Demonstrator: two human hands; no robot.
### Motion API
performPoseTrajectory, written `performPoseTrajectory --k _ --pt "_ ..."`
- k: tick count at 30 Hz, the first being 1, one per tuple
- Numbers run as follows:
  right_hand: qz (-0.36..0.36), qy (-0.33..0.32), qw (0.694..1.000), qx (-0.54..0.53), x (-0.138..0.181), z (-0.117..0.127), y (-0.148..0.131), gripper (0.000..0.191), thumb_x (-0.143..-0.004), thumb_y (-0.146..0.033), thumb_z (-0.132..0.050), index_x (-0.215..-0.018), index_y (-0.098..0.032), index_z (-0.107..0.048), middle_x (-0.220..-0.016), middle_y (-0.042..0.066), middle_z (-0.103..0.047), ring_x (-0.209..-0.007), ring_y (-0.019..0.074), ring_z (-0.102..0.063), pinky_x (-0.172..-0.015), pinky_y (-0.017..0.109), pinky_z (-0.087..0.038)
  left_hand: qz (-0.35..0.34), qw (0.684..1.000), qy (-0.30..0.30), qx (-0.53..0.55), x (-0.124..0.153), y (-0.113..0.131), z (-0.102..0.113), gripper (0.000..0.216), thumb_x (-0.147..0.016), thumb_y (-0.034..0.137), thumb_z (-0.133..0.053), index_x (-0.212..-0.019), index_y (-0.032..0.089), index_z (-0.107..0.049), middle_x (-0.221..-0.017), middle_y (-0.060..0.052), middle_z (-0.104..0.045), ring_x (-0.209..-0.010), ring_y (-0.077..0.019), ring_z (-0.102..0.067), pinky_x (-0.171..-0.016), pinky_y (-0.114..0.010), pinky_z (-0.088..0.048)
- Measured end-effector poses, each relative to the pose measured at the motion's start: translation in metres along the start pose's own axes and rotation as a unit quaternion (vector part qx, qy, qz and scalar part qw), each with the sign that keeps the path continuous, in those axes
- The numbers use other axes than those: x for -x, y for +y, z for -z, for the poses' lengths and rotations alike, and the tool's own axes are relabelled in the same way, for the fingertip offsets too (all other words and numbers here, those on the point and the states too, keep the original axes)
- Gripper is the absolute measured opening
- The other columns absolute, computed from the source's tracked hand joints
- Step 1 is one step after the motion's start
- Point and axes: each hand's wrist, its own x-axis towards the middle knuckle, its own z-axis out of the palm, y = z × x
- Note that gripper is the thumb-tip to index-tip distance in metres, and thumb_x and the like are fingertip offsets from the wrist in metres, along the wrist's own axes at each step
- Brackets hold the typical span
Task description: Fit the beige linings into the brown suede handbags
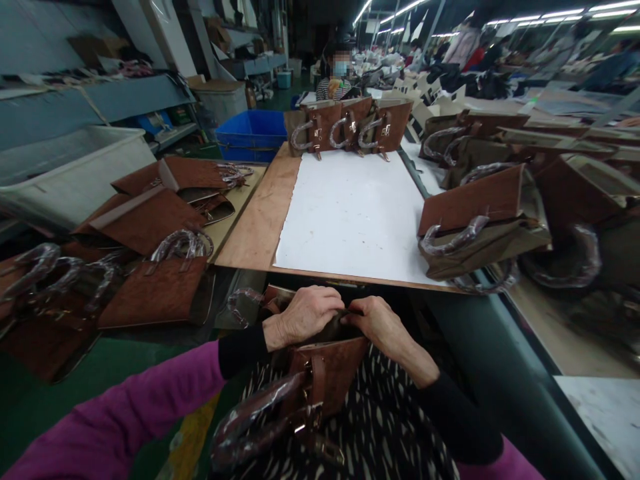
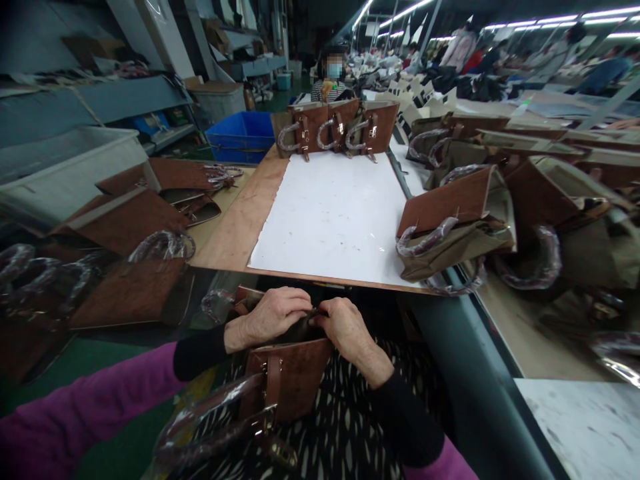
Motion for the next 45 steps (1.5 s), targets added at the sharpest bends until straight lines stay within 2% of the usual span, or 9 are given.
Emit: performPoseTrajectory --k 6,14,21,29,36,39,42,43,45 --pt "-0.004 0.008 1.000 -0.002 0.000 -0.002 0.002 0.017 -0.076 -0.031 -0.054 -0.066 -0.020 -0.063 -0.065 0.000 -0.061 -0.069 0.0137 -0.054 -0.055 0.023 -0.030 0.007 0.999 0.018 0.026 -0.005 0.002 -0.003 0.019 -0.084 0.015 -0.047 -0.083 0.016 -0.066 -0.095 -0.003 -0.064 -0.088 -0.0139 -0.057 -0.082 -0.024 -0.043" --pt "-0.011 0.004 1.000 -0.009 0.000 -0.002 0.002 0.015 -0.075 -0.030 -0.055 -0.067 -0.020 -0.065 -0.068 0.001 -0.063 -0.072 0.0151 -0.056 -0.057 0.023 -0.031 0.030 0.999 0.000 0.038 -0.009 0.002 -0.009 0.011 -0.081 0.012 -0.047 -0.078 0.015 -0.058 -0.090 -0.004 -0.061 -0.083 -0.0138 -0.056 -0.076 -0.024 -0.043" --pt "-0.009 0.003 1.000 0.014 -0.003 -0.004 0.003 0.015 -0.075 -0.027 -0.055 -0.068 -0.020 -0.066 -0.065 0.002 -0.063 -0.069 0.0151 -0.057 -0.055 0.023 -0.031 0.022 0.999 -0.029 0.004 -0.010 0.007 -0.010 0.014 -0.081 0.008 -0.038 -0.078 0.015 -0.050 -0.084 -0.004 -0.055 -0.075 -0.0141 -0.051 -0.070 -0.025 -0.042" --pt "0.035 -0.008 0.999 0.029 -0.005 -0.002 0.004 0.011 -0.073 -0.028 -0.059 -0.070 -0.021 -0.068 -0.070 0.002 -0.068 -0.069 0.0156 -0.059 -0.060 0.024 -0.033 0.086 0.994 -0.059 -0.035 -0.012 0.018 -0.003 0.008 -0.079 0.011 -0.040 -0.078 0.015 -0.047 -0.075 -0.003 -0.053 -0.066 -0.0151 -0.047 -0.062 -0.027 -0.040" --pt "0.061 0.018 0.998 0.001 -0.009 -0.005 0.004 0.014 -0.077 -0.027 -0.055 -0.081 -0.024 -0.069 -0.080 0.001 -0.071 -0.078 0.0159 -0.062 -0.065 0.024 -0.036 0.077 0.995 -0.060 -0.011 -0.011 0.010 -0.003 0.011 -0.082 0.013 -0.039 -0.078 0.016 -0.049 -0.077 -0.003 -0.057 -0.068 -0.0150 -0.051 -0.063 -0.025 -0.039" --pt "0.080 0.013 0.997 0.009 -0.010 -0.004 0.003 0.017 -0.079 -0.024 -0.051 -0.078 -0.022 -0.069 -0.076 0.002 -0.070 -0.073 0.0154 -0.061 -0.063 0.024 -0.035 0.083 0.995 -0.052 0.024 -0.009 0.006 0.001 0.014 -0.081 0.012 -0.041 -0.092 0.016 -0.050 -0.081 -0.002 -0.060 -0.071 -0.0148 -0.054 -0.066 -0.024 -0.039" --pt "0.080 0.011 0.997 0.017 -0.009 -0.002 0.005 0.019 -0.079 -0.024 -0.050 -0.075 -0.021 -0.068 -0.068 0.001 -0.067 -0.065 0.0138 -0.058 -0.058 0.023 -0.032 0.105 0.993 -0.047 0.028 -0.006 0.001 0.009 0.032 -0.078 0.013 -0.048 -0.110 0.017 -0.048 -0.086 -0.002 -0.063 -0.077 -0.0159 -0.057 -0.069 -0.024 -0.039" --pt "0.080 0.010 0.997 0.017 -0.009 -0.003 0.006 0.019 -0.080 -0.025 -0.050 -0.073 -0.021 -0.067 -0.066 0.000 -0.066 -0.063 0.0133 -0.057 -0.057 0.023 -0.032 0.108 0.992 -0.056 0.012 -0.006 0.000 0.012 0.029 -0.078 0.015 -0.050 -0.106 0.017 -0.052 -0.085 -0.003 -0.064 -0.078 -0.0165 -0.058 -0.068 -0.024 -0.038" --pt "0.077 0.008 0.997 0.017 -0.008 -0.004 0.007 0.019 -0.080 -0.026 -0.050 -0.071 -0.021 -0.066 -0.063 0.000 -0.064 -0.061 0.0126 -0.055 -0.055 0.023 -0.030 0.115 0.990 -0.077 -0.029 -0.005 -0.003 0.016 0.012 -0.078 0.019 -0.053 -0.088 0.017 -0.061 -0.078 -0.002 -0.065 -0.074 -0.0169 -0.057 -0.065 -0.024 -0.036"
